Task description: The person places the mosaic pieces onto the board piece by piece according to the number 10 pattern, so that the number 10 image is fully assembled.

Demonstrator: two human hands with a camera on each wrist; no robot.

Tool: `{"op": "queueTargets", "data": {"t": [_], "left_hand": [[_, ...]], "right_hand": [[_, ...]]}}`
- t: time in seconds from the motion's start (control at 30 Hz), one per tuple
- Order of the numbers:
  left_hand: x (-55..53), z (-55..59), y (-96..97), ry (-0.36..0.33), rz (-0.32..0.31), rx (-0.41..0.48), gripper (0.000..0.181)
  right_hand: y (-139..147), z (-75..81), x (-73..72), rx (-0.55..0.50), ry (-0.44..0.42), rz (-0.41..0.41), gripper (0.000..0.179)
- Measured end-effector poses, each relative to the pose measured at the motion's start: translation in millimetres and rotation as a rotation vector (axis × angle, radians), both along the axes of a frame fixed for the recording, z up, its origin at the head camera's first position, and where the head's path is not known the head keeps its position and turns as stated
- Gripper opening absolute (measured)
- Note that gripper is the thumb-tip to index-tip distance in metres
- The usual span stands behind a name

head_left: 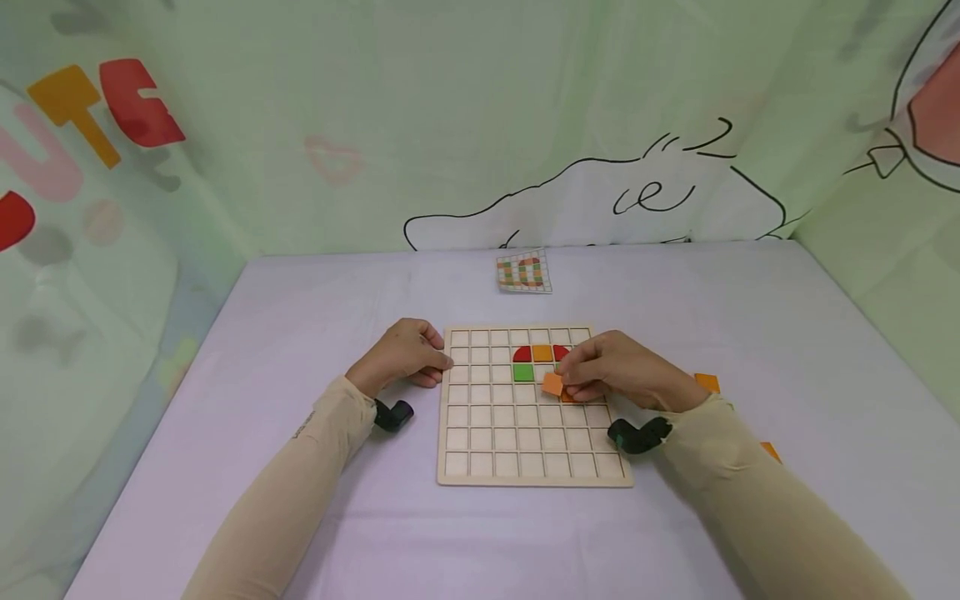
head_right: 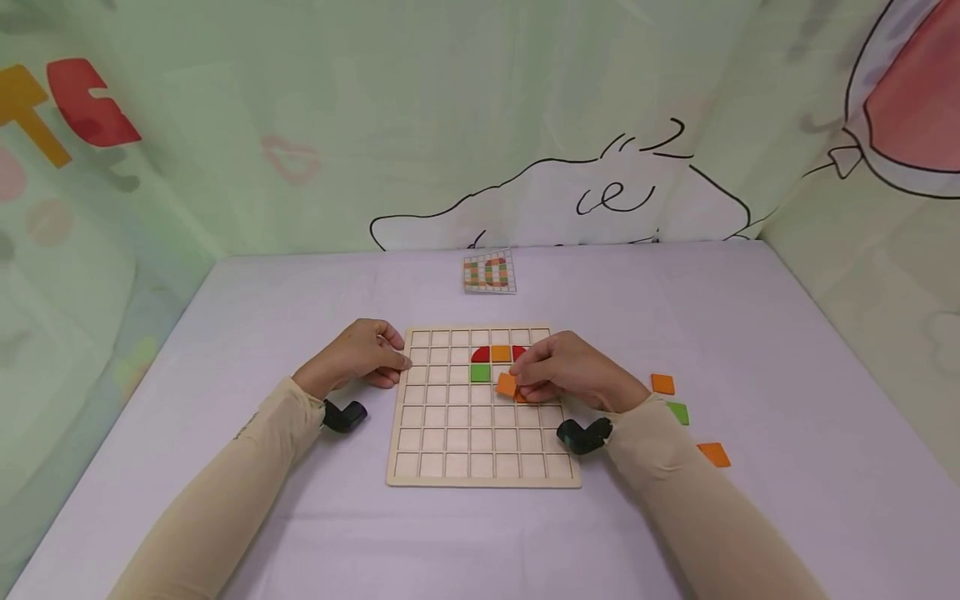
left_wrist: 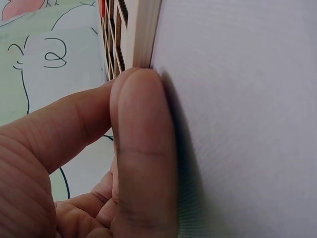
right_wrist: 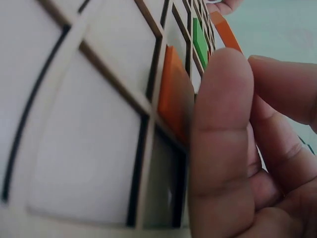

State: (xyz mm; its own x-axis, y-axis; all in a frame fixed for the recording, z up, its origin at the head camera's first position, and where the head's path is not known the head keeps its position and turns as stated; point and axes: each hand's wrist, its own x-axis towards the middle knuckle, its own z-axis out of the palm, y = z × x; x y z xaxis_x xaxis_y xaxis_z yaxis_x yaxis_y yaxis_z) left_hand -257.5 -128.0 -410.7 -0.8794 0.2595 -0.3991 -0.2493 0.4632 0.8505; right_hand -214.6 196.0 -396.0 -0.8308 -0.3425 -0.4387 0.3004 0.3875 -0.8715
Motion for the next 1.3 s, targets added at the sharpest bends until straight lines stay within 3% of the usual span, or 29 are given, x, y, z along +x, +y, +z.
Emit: {"op": "queueTargets", "data": {"t": [0.33, 0.77, 1.3], "left_hand": [[-2.2, -2.8, -0.4, 0.002, -0.001, 0.006, 0.031], [-2.2, -2.4, 0.4, -0.001, 0.006, 0.004, 0.031], [-1.1, 0.4, 0.3, -0.006, 0.007, 0.011, 0.030]], "right_hand": [[-13.4, -0.6, -4.1, -0.020, 0.002, 0.038, 0.020], [-27.5, 2.5, -10.4, 0.028, 0.015, 0.114, 0.019], [-32.6, -0.3, -11.1, 0.089, 0.057, 0.131, 0.013]]}}
